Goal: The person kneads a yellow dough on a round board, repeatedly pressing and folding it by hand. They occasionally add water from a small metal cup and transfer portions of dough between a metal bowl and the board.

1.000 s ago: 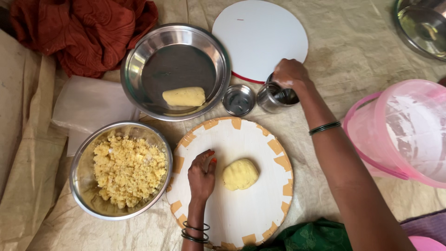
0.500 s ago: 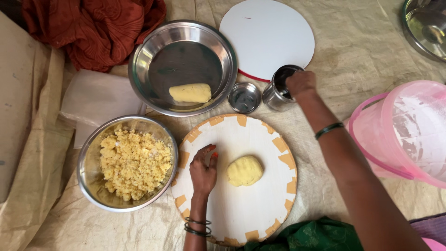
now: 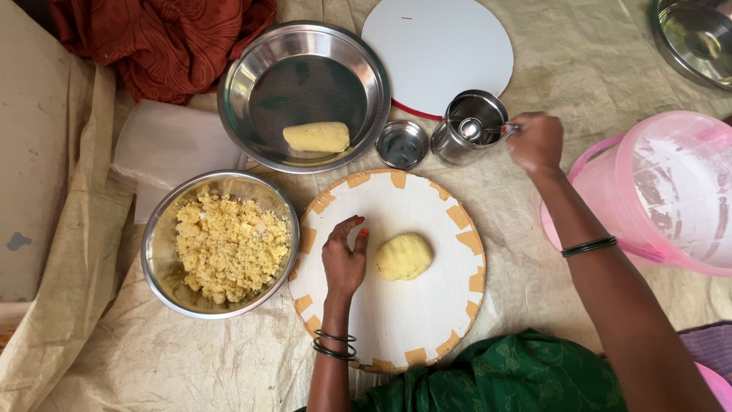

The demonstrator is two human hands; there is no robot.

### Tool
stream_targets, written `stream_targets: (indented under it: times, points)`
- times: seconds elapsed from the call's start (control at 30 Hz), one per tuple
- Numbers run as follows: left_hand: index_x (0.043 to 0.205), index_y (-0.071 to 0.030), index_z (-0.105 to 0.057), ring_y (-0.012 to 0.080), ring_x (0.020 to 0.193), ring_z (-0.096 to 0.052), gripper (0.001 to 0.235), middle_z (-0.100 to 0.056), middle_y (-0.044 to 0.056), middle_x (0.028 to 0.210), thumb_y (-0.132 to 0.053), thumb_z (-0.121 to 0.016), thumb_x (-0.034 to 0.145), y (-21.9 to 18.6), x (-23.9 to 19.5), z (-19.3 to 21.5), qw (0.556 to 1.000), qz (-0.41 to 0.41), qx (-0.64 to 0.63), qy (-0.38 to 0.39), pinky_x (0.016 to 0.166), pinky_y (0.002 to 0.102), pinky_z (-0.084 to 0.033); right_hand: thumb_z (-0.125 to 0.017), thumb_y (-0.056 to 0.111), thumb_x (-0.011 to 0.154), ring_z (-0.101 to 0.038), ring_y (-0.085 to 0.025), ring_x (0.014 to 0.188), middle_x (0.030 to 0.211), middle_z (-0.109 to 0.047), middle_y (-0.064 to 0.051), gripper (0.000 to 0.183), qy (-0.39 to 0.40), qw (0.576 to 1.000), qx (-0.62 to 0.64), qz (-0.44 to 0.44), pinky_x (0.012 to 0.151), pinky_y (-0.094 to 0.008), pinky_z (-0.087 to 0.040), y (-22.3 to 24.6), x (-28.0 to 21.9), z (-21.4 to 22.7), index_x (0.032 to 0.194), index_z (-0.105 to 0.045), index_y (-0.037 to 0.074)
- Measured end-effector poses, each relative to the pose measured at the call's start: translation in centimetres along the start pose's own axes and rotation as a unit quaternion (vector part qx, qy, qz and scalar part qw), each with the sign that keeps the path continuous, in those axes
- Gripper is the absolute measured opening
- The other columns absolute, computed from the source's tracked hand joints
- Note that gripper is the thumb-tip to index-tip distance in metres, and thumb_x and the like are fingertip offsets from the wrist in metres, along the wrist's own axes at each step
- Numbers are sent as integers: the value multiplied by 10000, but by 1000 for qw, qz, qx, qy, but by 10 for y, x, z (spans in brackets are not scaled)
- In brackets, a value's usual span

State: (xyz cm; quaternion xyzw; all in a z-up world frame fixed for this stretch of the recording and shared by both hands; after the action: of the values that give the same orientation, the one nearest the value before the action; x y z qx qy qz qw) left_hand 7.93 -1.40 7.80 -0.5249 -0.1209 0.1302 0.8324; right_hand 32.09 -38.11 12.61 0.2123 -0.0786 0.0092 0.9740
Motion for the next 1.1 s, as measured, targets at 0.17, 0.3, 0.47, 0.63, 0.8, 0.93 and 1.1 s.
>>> stream_targets:
  times: [0.17, 0.3, 0.47, 0.63, 0.8, 0.93, 1.1]
  points:
    - [1241, -23, -689, 355, 1086, -706, 360, -712, 218, 1215, -147, -692, 903, 1, -11, -9, 996, 55, 45, 50, 951, 412, -550, -628, -59, 939, -736, -214, 632, 828, -736, -191, 94, -41, 907, 345, -239, 526, -294, -603, -40, -7, 8, 933, -719, -81]
    - [1290, -17, -650, 355, 1136, -685, 417, -687, 226, 1262, -176, -681, 906, 0, -19, -5, 994, 89, 31, 60, 979, 414, -528, -637, -65, 933, -748, -213, 652, 850, -742, -176, 44, -53, 869, 417, -259, 550, -294, -621, -29, -31, 32, 919, -658, -102]
    - [1361, -26, -610, 330, 1249, -626, 447, -655, 204, 1341, -221, -619, 958, 15, -29, -3, 981, 180, -61, 33, 1059, 403, -467, -633, -89, 944, -714, -216, 653, 848, -716, -181, 65, -11, 836, 514, -193, 609, -288, -615, 12, -95, 55, 982, -683, -72]
    - [1406, -19, -583, 260, 1349, -570, 480, -632, 152, 1421, -243, -555, 983, 41, -37, -9, 940, 249, -233, -18, 1138, 378, -391, -664, -69, 912, -698, -202, 647, 830, -735, -171, 156, 20, 887, 443, -127, 579, -287, -572, 50, -184, 50, 1056, -720, -46]
    - [1430, -37, -558, 228, 1411, -467, 518, -576, 128, 1486, -325, -518, 1001, 73, -40, -22, 886, 346, -305, -32, 1162, 390, -307, -666, -61, 907, -747, -149, 757, 888, -752, -135, 207, -11, 918, 394, 35, 634, -260, -623, 92, -263, 42, 1104, -720, -25]
    - [1470, 0, -495, 232, 1459, -423, 551, -517, 138, 1540, -306, -465, 1013, 81, -38, -34, 885, 315, -343, -15, 1204, 378, -258, -707, -27, 928, -749, -152, 779, 890, -756, -128, 190, -56, 931, 322, 163, 660, -259, -611, 108, -289, 50, 1118, -716, -33]
    - [1500, 37, -438, 241, 1500, -393, 573, -479, 161, 1565, -283, -401, 1027, 82, -34, -46, 877, 297, -377, 7, 1232, 385, -229, -701, -35, 957, -736, -171, 797, 918, -747, -153, 190, -87, 916, 372, 119, 685, -274, -622, 92, -297, 64, 1145, -709, -54]
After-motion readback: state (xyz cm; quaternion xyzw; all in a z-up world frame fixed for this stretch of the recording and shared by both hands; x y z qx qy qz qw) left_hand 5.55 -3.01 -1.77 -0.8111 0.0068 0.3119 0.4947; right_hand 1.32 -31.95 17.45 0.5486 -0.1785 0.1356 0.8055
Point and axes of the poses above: each hand's wrist, its own x-axis towards the middle knuckle, its own z-axis out of the back of the hand, y = z × x, the point moved 8 cm from there along x, towards the middle knuckle
